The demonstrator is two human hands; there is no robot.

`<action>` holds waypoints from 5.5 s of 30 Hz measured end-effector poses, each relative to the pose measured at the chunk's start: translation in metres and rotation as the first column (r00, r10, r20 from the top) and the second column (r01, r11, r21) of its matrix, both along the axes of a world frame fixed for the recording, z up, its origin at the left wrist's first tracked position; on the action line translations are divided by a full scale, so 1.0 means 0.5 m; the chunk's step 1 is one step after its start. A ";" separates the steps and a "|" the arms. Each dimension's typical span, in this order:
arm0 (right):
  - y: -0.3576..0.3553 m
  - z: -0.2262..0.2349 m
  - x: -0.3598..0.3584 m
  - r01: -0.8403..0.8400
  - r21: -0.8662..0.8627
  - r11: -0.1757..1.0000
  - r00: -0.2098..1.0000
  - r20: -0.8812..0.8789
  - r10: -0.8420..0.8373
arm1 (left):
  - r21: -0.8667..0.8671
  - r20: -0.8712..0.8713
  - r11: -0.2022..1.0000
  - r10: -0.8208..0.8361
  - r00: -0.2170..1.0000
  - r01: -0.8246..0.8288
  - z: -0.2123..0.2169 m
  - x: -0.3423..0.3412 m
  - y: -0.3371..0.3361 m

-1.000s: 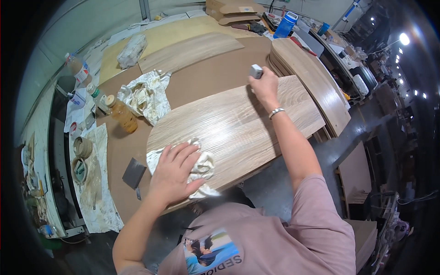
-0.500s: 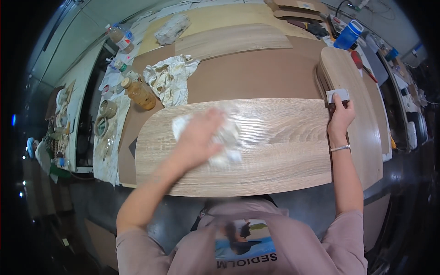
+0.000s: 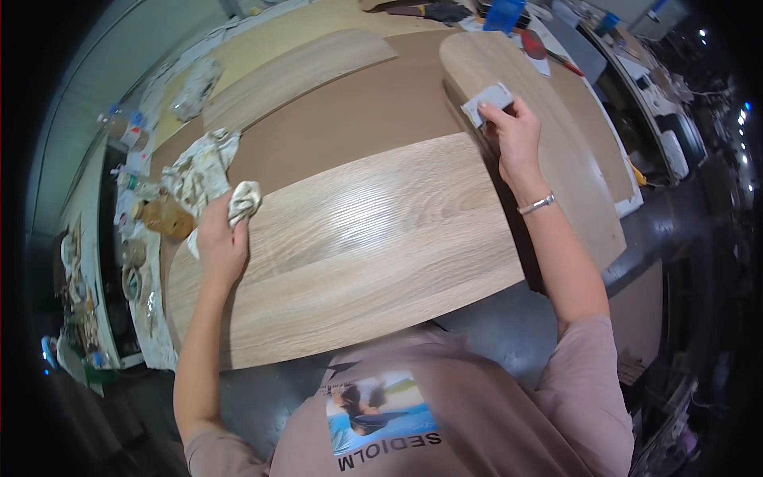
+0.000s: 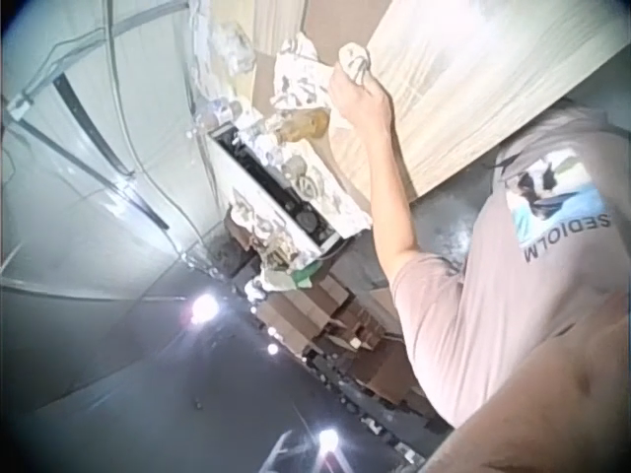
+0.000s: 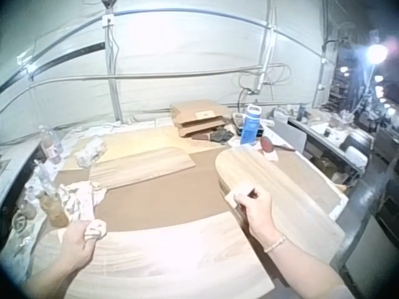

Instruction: The person wipes and sands the edges and surfaces of several wooden furniture panels with a cloth and a sanding block.

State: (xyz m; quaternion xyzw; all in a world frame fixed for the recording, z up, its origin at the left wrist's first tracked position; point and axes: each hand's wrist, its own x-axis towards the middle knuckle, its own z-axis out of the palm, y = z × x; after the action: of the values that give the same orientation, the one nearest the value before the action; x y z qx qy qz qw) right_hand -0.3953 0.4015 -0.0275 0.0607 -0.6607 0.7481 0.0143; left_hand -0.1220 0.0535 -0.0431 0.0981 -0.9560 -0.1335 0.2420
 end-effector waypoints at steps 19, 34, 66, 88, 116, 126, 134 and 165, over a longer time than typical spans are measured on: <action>0.116 -0.043 -0.089 0.003 0.498 0.867 0.980 -0.176 0.097 | 0.000 0.002 1.000 -0.029 1.000 0.029 0.005 -0.013 0.006; 0.195 -0.020 0.004 -0.397 0.290 0.871 0.916 0.062 0.396 | 0.006 0.027 1.000 -0.009 1.000 0.009 -0.001 -0.003 0.004; 0.176 -0.038 0.523 0.304 0.388 0.870 0.813 -0.582 -0.024 | 0.001 0.054 1.000 -0.004 0.999 0.003 -0.045 0.003 -0.062; -0.458 -0.066 0.947 0.101 0.405 0.909 0.754 -0.627 0.196 | -0.008 0.027 0.966 -0.260 0.965 0.260 -0.032 0.096 -0.245; 0.152 -0.033 0.852 0.769 0.100 0.631 0.634 -0.244 -0.734 | -0.003 0.230 0.744 -0.650 0.724 0.669 0.051 0.305 0.128; 0.370 0.016 0.688 0.801 -0.049 0.597 0.572 -0.229 -0.787 | -0.386 -0.067 0.663 -0.714 0.697 0.642 -0.065 -0.068 0.666; 0.381 0.046 0.536 0.696 -0.119 0.708 0.660 -0.279 -0.697 | 0.413 -0.155 0.259 -0.925 0.348 0.873 0.050 0.036 0.657; -0.201 -0.053 0.494 -0.266 -0.210 0.941 0.962 -0.004 0.271 | 0.198 -0.147 0.961 0.226 0.963 -0.195 0.101 0.492 -0.161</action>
State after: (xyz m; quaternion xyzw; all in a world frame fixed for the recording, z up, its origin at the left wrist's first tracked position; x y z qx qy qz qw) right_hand -0.1481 0.3009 -0.0541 0.1391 -0.5643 0.8088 -0.0898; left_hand 0.1238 -0.0268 0.0075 0.2097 -0.9000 -0.2015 0.3247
